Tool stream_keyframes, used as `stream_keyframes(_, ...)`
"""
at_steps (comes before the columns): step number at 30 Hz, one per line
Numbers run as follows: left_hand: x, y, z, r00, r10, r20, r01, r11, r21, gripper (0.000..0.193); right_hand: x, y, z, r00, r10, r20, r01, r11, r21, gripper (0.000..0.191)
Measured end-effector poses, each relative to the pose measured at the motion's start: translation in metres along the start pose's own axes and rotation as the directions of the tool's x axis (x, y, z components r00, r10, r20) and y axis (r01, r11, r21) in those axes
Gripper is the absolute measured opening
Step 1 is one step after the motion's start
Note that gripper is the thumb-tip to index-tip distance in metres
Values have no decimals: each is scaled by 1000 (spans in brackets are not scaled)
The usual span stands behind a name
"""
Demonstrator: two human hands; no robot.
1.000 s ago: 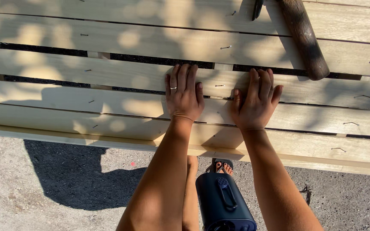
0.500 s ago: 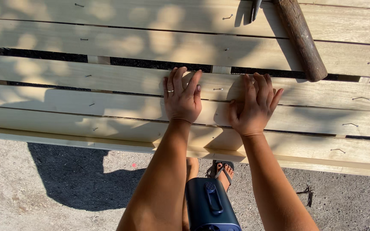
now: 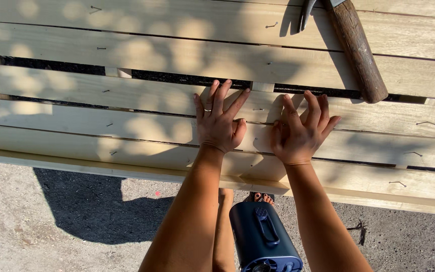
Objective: The person hammers nails into wooden slats laid across a slatted wooden frame outdoors, pressing slats steady with one hand while driving nails with a hammer in the other. They work along the slats, repositioning nails and hammering successive fasteners, and briefly step back to view the frame before resuming.
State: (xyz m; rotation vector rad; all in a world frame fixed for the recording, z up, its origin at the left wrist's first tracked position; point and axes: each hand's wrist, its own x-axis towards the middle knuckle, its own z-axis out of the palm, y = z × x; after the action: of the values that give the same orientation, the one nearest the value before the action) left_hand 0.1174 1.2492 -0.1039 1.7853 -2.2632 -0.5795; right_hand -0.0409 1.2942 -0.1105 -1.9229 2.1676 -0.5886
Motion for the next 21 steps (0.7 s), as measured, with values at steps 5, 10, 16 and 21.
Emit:
stream_keyframes(5, 0, -1, 1, 1000, -7, 7, 7, 1000, -25, 68, 1, 1, 2, 999, 26, -38, -24, 998, 66, 57)
stream_keyframes(10, 2, 1, 0, 999, -46, 27, 45, 998, 34, 77, 3, 0, 1, 999, 33, -14, -32, 999, 37, 51)
stream_keyframes(16, 1, -2, 1, 998, -55, 41, 53, 998, 40, 81, 3, -1, 1, 999, 10, -38, -9, 999, 39, 52)
stream_keyframes(21, 1, -4, 4, 999, -40, 13, 39, 998, 56, 84, 3, -1, 1, 995, -35, -90, 38, 999, 36, 55)
